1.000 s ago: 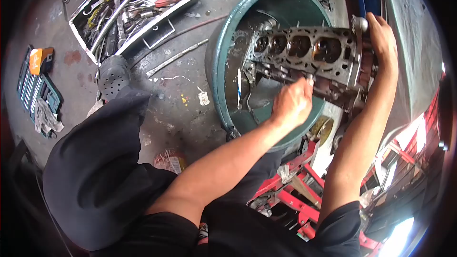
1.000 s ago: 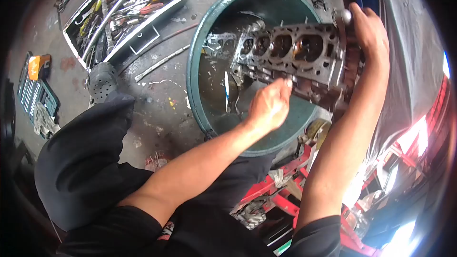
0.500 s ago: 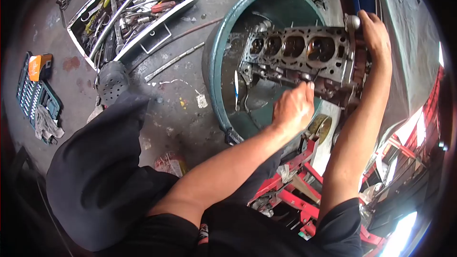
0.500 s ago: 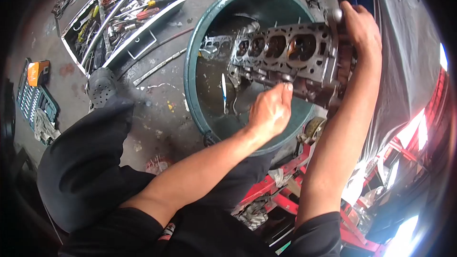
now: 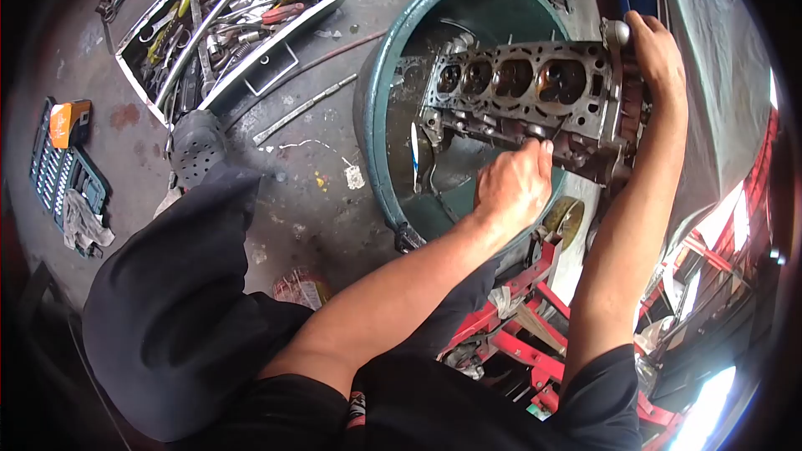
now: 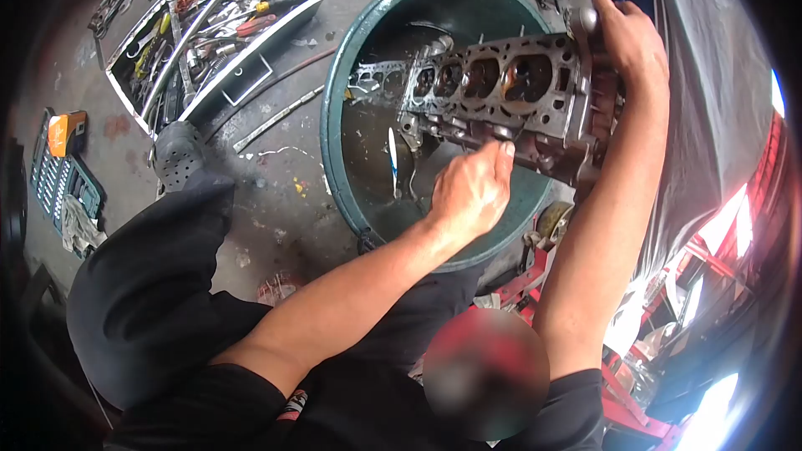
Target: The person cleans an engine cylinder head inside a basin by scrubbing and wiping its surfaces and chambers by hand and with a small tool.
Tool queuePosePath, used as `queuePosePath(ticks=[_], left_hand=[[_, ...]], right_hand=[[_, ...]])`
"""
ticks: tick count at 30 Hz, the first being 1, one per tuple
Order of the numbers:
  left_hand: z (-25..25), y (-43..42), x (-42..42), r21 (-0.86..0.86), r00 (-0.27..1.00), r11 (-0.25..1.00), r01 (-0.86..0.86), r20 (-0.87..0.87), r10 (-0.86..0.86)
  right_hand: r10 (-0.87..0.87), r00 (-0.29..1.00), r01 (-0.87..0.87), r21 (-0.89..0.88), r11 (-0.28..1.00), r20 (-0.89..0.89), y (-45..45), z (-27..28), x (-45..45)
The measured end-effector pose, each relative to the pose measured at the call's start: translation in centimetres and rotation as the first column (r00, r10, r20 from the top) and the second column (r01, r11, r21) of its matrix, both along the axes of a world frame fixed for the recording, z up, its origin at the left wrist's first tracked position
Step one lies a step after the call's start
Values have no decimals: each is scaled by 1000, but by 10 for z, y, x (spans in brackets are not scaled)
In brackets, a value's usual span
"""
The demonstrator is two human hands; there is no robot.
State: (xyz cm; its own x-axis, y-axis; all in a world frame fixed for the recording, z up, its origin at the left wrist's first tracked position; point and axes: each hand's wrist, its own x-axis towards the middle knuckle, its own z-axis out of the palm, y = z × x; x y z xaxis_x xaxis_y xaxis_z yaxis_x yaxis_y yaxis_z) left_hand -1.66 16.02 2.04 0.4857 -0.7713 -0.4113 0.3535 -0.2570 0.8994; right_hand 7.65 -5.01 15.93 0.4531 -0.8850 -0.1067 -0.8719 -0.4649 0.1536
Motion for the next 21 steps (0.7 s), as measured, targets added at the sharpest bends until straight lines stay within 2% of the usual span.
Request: queuePosePath(ticks=[1,2,3,4,5,7,8,9,11,12,13,15,16,17,19,20,21], left_hand=[[-14,-3,-9,-1,1000,1000,11,-8,-11],[-40,-9,-22,21,998,998,-56,-21,56],[-45,-7,-9,41,991,991,-131,-26,132],[-46,-4,0,117,997,992,-55,-45,61],[-39,-6,0,126,997,990,-64,-42,70],[-7,1,-1,-61,994,993,-99,-57,96],[-3,-2,2,-13,1000,1000,16,-18,-16],[-12,-4,-5,-18,999,1000,23,-22,-23],[-48,-13,-16,39,974,983,-179,-134,183],[-60,-13,-10,108,993,991,-79,-77,87],[-49,-11,-3,120,992,988,-95,-68,104],[-17,-4,-5,-48,992,991,-125,14,126],[-10,-6,0,-58,997,997,-60,40,63],[-16,-6,-3,-55,998,997,-52,39,54],[-50,-15,-18,7,961,962,-273,55,272],[-105,-39,-49,-23,844,848,-530,-116,524],[-99,-17,-25,264,955,938,-223,-132,264]], right_hand=[[-11,1000,11,-1,1000,-8,-3,-3,-7],[76,996,-81,-117,990,-41,-8,-6,-11],[166,983,-180,-230,956,-78,-7,-6,-7],[127,989,-140,-190,972,-78,-4,-4,-5],[136,988,-147,-181,972,-74,-5,-6,0],[-26,996,21,56,998,82,-7,-6,-2],[54,992,-62,-67,996,-118,-18,-1,-2],[46,991,-55,-71,996,-123,-15,-2,-6],[74,997,-76,-117,990,-17,-4,-5,-5],[121,992,-124,-165,979,-28,-1,-7,-4],[136,990,-138,-153,979,-20,1,-8,1],[-12,983,-4,85,996,182,1,-9,-2],[108,994,-109,6,994,22,-11,-6,0],[61,996,-61,-1,998,63,-15,-8,-8],[-2,994,0,18,1000,107,-10,-7,-10],[6,994,-8,17,1000,111,-14,-6,-13],[85,995,-80,-76,994,56,-24,-4,-19]])
